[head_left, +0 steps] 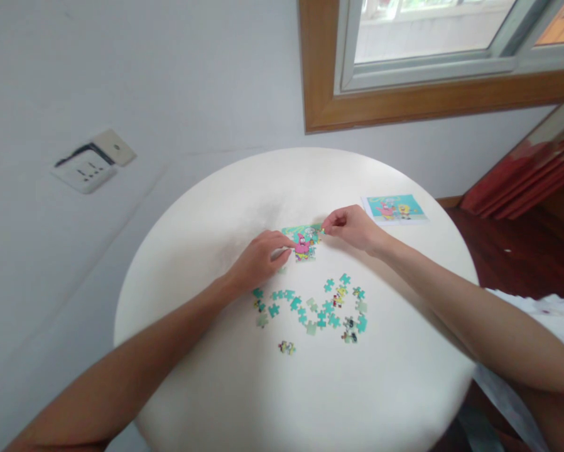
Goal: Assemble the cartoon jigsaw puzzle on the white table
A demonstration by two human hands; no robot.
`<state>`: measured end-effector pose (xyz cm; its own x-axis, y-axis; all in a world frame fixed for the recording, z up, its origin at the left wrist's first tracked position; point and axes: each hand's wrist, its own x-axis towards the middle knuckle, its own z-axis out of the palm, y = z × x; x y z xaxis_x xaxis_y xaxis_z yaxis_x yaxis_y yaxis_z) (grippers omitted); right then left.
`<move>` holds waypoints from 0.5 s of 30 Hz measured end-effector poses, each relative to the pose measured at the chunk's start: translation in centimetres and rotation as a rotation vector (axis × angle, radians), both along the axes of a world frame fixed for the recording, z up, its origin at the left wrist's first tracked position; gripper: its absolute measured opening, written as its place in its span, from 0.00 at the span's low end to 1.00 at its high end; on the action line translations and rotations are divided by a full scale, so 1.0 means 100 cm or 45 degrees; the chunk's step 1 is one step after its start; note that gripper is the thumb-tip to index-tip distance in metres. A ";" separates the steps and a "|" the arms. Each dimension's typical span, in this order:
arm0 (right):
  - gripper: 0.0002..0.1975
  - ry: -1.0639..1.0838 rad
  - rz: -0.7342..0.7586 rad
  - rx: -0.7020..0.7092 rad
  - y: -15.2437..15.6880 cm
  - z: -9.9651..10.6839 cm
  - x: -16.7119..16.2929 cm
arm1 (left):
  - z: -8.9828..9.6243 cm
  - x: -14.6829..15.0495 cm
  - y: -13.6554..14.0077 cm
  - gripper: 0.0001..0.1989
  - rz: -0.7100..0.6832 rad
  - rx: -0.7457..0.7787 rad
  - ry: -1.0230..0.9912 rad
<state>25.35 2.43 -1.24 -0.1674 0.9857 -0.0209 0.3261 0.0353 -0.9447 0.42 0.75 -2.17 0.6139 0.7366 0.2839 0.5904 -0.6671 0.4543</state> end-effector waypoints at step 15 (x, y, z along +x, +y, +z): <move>0.01 0.128 0.003 -0.203 -0.003 -0.005 -0.006 | 0.001 0.000 -0.002 0.12 -0.037 -0.005 -0.016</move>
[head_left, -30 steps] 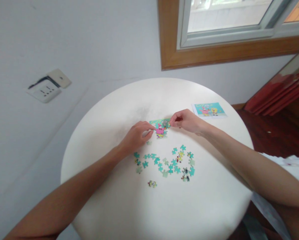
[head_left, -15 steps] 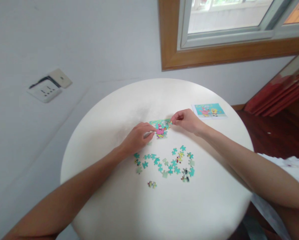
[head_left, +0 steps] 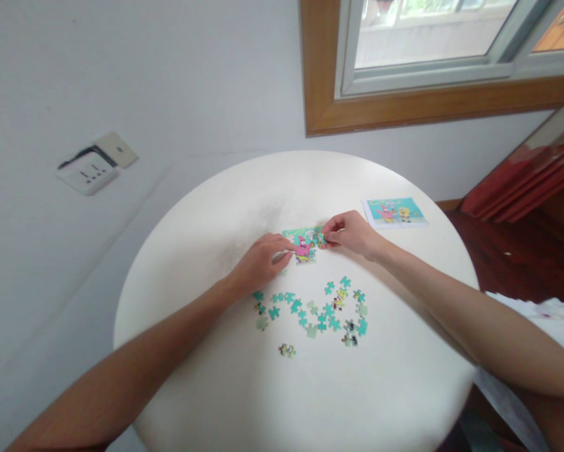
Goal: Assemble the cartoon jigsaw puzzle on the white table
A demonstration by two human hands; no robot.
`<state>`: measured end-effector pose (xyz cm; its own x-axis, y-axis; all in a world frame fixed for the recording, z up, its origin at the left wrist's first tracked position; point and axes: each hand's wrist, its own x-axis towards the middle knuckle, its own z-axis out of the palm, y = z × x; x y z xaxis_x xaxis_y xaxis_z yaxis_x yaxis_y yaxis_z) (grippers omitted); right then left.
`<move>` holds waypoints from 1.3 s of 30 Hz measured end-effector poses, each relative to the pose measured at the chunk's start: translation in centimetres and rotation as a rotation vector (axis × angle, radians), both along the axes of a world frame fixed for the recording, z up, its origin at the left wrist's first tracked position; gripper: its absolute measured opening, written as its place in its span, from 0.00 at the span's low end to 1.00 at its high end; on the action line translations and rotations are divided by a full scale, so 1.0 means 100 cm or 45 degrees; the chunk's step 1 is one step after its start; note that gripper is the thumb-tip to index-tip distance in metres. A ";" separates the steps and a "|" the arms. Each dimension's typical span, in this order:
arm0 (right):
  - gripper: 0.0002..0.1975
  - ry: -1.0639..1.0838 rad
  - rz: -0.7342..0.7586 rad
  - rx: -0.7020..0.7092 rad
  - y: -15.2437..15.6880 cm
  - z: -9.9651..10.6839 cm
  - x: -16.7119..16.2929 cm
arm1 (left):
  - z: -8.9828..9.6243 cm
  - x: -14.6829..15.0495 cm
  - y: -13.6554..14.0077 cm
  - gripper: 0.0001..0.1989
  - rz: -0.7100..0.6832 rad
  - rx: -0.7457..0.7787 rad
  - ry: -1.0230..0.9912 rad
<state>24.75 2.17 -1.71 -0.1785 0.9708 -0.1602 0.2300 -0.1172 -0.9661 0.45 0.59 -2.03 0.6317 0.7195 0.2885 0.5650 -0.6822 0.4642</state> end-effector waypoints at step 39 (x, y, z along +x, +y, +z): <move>0.06 -0.619 0.142 0.312 -0.006 -0.007 -0.012 | -0.014 0.006 -0.005 0.19 -0.172 0.081 0.217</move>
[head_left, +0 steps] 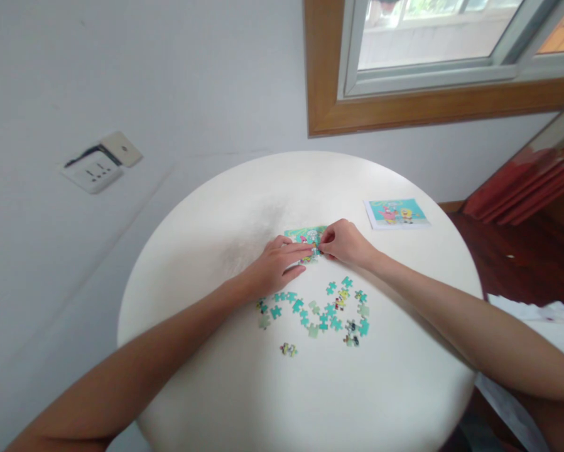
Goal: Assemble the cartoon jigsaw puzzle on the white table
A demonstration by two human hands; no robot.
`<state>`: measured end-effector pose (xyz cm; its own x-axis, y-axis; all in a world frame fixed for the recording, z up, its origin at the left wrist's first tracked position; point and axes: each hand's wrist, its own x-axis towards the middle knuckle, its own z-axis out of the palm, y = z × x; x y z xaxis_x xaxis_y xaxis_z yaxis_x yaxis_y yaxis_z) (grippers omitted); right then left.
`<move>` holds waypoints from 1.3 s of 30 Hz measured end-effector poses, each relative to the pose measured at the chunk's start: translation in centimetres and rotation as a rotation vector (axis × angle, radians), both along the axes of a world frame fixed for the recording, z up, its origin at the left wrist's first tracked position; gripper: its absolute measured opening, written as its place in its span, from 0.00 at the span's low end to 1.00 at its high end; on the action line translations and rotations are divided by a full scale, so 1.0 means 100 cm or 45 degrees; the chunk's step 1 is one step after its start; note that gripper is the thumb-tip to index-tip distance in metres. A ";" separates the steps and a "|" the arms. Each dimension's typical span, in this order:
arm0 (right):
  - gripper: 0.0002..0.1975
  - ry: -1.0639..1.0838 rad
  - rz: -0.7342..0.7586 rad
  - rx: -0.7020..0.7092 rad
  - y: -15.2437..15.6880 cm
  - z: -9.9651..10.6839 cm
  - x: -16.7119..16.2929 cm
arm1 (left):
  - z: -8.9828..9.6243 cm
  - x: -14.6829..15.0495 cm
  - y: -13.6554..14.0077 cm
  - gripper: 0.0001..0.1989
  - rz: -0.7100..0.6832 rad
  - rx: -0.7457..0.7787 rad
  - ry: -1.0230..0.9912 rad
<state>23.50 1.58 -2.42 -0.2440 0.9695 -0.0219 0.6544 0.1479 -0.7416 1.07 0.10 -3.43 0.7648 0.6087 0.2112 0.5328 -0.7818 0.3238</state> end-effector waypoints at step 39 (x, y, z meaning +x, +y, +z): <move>0.20 -0.230 0.400 0.186 0.009 0.006 0.016 | 0.000 -0.001 0.000 0.19 -0.005 0.010 -0.004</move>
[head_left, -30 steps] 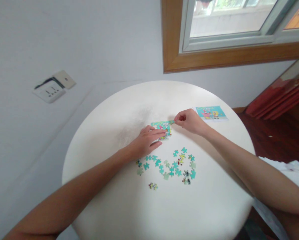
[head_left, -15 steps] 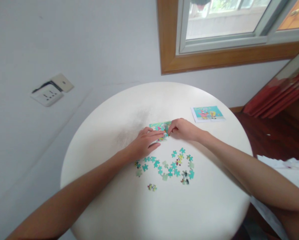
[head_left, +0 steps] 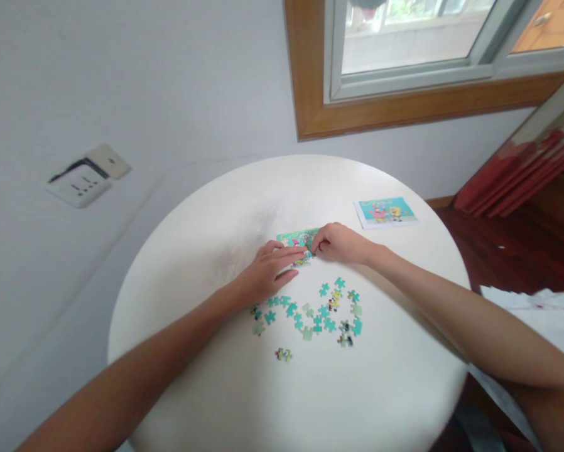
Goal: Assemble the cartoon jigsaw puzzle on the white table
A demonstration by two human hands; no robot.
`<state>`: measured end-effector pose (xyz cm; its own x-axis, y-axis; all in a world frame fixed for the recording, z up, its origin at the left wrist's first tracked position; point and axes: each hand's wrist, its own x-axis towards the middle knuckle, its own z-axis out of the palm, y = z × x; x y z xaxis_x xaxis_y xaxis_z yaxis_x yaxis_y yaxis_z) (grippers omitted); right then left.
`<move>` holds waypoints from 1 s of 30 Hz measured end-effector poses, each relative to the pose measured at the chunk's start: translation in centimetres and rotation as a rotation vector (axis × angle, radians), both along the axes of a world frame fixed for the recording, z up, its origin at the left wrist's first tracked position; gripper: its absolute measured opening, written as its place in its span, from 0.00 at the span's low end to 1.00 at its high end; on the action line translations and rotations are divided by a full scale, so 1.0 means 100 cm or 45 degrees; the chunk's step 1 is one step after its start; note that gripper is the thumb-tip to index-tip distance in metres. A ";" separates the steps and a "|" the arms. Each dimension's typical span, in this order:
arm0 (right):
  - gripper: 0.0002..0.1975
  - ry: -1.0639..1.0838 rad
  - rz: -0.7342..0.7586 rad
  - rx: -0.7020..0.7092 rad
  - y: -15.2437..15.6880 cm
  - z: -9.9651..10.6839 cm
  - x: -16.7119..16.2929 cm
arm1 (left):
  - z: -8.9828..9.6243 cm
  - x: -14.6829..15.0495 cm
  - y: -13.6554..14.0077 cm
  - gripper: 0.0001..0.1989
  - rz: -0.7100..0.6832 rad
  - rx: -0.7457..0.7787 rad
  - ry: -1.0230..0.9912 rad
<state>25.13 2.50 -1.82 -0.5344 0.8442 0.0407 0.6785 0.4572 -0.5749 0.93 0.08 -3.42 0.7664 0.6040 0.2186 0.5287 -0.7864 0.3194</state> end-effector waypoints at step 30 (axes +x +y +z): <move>0.17 -0.038 -0.055 0.019 -0.006 0.005 -0.006 | 0.005 0.001 0.002 0.18 0.006 0.025 -0.091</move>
